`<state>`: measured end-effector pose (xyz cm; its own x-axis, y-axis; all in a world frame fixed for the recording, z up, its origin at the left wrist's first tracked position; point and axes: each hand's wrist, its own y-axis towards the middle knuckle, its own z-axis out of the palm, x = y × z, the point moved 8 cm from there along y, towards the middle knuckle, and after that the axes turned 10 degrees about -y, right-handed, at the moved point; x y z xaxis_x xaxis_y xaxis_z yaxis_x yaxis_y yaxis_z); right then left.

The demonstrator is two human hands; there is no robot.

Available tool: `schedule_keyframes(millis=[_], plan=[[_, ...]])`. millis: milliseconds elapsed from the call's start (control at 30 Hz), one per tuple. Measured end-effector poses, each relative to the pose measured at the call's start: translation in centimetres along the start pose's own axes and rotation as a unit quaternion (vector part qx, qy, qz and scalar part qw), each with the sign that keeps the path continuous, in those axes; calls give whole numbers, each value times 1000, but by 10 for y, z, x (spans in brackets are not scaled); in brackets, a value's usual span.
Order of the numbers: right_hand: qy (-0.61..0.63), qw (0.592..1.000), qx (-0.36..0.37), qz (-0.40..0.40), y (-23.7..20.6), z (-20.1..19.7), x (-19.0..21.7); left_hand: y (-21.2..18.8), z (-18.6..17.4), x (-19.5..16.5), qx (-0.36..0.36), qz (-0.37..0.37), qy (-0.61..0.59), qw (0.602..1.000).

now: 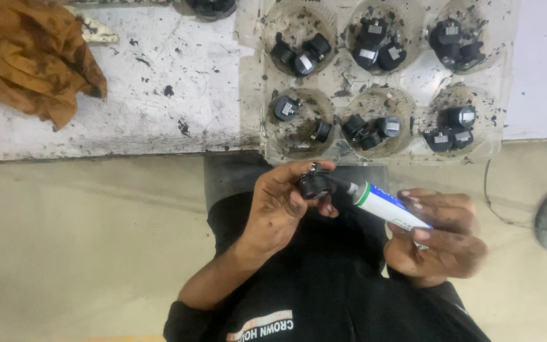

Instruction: The person picks black electrical plug components one at a time from a tray and squeezes adhesive from a tube onto each one, placing each treated component back into the tray. Near the end they wipe the tube with a cloth and continue applying adhesive to more components.

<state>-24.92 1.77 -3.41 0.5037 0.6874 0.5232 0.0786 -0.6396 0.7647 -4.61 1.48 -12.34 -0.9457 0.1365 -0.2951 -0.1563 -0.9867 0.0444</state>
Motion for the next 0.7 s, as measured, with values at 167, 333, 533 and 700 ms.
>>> schedule_keyframes(millis=[167, 333, 533, 700], plan=[[-15, 999, -39, 11, -7, -1, 6, -3, 3, -35, -20, 94, 202, 975], [30, 984, -157, 82, -28, -17, 3, -6, 30, -92, -71, 159, 565, 806], [10, 980, -165, 110, -44, -23, 6, -3, 51, -86, -129, 147, 851, 487], [30, 978, -158, 132, -56, -29, 7, 6, 18, -80, -170, -30, 870, 462]])
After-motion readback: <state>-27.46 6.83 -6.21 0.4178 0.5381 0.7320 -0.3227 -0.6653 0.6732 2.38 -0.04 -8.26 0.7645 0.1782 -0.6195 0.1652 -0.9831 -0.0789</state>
